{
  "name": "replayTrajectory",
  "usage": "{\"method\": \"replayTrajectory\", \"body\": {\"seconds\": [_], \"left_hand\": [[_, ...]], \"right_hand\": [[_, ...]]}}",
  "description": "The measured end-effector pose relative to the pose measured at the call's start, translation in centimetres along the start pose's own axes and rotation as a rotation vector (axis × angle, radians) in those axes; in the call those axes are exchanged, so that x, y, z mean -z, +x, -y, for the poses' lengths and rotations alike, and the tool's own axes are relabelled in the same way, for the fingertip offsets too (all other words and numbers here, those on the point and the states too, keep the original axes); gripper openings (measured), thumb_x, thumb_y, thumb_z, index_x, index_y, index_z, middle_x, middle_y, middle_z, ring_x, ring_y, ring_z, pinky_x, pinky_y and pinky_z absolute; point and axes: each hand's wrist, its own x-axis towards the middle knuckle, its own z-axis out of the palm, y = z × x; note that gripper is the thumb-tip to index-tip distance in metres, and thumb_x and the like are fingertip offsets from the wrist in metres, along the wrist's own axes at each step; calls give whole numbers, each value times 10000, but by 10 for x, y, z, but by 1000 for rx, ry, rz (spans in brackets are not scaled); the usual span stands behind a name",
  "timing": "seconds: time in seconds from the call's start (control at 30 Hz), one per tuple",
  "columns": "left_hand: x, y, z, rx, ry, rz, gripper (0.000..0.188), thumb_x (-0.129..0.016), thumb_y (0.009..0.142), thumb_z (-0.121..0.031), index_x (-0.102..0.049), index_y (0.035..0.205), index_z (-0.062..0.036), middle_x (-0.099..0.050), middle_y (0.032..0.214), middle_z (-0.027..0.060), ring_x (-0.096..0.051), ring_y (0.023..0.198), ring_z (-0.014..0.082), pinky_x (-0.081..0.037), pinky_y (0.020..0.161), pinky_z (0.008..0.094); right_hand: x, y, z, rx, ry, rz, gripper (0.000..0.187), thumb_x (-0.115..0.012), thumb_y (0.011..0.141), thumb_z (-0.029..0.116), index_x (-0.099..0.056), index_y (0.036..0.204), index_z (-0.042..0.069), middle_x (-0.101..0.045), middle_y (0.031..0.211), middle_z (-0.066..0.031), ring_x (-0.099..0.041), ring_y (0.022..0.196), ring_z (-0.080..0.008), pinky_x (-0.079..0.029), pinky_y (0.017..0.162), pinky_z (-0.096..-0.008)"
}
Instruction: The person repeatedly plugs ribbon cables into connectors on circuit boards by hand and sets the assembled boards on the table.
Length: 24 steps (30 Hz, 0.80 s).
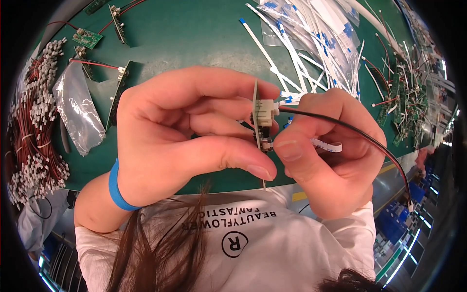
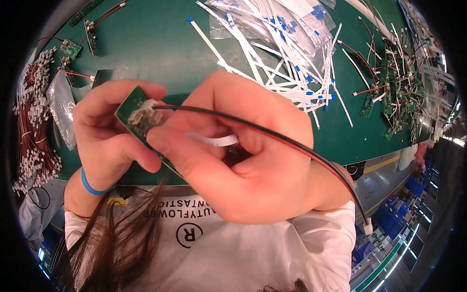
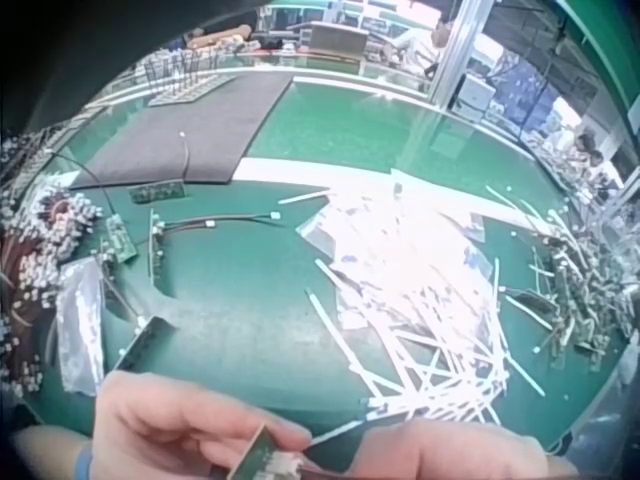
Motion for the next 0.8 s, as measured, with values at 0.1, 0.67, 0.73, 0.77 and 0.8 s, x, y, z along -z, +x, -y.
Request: {"method": "replayTrajectory", "body": {"seconds": [0.1, 0.67, 0.73, 0.77, 0.8], "left_hand": [[-1, 0, -2, 16, -6, -25, 539, -677, 462, 106, -484, 965, 78, -544, 953, 141, -565, 817, 195, -465, 715, 265], [-2, 1, -4, 50, 242, -107, 441, -699, 490, -2, -552, 889, 116, -612, 730, 117, -582, 680, 147, -451, 665, 223], [-4, 4, -6, 91, 213, -117, 448, -694, 494, -2, -548, 902, 112, -610, 758, 121, -581, 688, 149, -452, 665, 226], [-5, 5, -7, 132, 184, -131, 455, -689, 498, -1, -544, 915, 109, -609, 786, 124, -580, 696, 152, -453, 666, 228], [-7, 4, -10, 127, 193, -141, 455, -689, 498, -1, -544, 915, 109, -609, 786, 124, -580, 696, 152, -453, 666, 228]], "right_hand": [[3, 0, 2, 51, -121, 31, 240, -664, 641, 95, -488, 758, -19, -520, 625, -20, -441, 580, -59, -348, 515, -185], [1, 2, -4, -27, -96, 136, 139, -579, 726, 13, -459, 781, -35, -527, 658, -56, -465, 535, -61, -352, 455, -165], [0, 3, -4, -47, 5, 89, 141, -581, 720, 13, -464, 781, -36, -533, 669, -62, -474, 537, -67, -359, 458, -167], [-1, 2, -4, -68, 108, 47, 143, -584, 714, 14, -468, 780, -37, -539, 679, -68, -483, 539, -73, -366, 461, -168], [-1, 4, 1, -60, 113, 58, 143, -584, 714, 14, -468, 780, -37, -539, 679, -68, -483, 539, -73, -366, 461, -168]]}}
